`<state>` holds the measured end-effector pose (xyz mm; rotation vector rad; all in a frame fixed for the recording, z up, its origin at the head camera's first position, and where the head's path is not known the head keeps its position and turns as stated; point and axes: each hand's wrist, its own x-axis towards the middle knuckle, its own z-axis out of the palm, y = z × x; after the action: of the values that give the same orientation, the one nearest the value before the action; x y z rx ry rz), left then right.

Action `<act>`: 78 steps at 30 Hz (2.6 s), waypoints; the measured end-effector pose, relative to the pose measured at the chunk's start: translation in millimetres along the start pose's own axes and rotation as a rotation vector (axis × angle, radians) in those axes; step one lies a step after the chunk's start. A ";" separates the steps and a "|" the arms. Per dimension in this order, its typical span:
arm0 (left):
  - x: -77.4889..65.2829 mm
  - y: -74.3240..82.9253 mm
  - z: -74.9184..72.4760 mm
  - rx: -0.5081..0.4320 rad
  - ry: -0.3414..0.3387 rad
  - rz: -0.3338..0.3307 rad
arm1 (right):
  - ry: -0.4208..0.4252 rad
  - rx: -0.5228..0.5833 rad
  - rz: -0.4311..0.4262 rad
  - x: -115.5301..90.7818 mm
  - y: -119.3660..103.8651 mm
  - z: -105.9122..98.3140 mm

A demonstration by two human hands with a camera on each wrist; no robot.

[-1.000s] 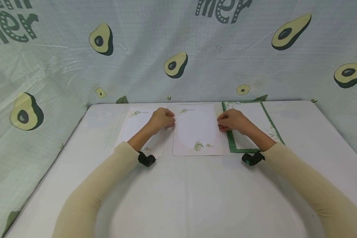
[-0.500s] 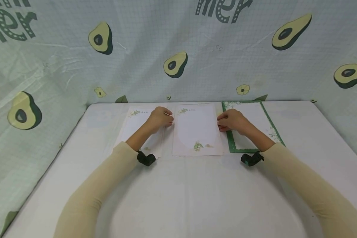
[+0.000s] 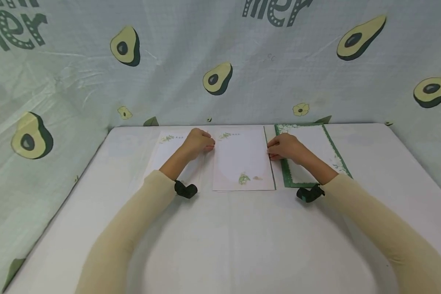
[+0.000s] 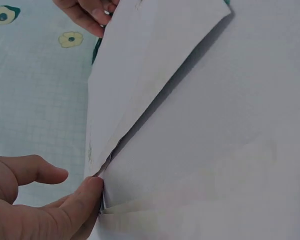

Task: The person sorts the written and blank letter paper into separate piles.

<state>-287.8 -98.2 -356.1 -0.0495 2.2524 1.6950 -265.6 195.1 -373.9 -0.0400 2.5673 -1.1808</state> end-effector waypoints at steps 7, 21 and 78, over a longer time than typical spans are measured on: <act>4.1 -0.8 2.3 0.040 0.003 -0.008 | -0.015 0.012 0.015 -0.9 2.3 1.1; 23.2 8.2 0.9 -0.107 0.073 0.003 | 0.023 -0.026 0.012 -4.9 -9.8 -3.0; 3.7 -14.3 7.7 0.072 0.017 0.095 | 0.103 0.198 -0.044 -2.4 3.5 3.4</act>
<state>-286.4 -94.6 -372.2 0.0606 2.3612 1.6640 -262.0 195.3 -377.9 0.0097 2.5342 -1.4842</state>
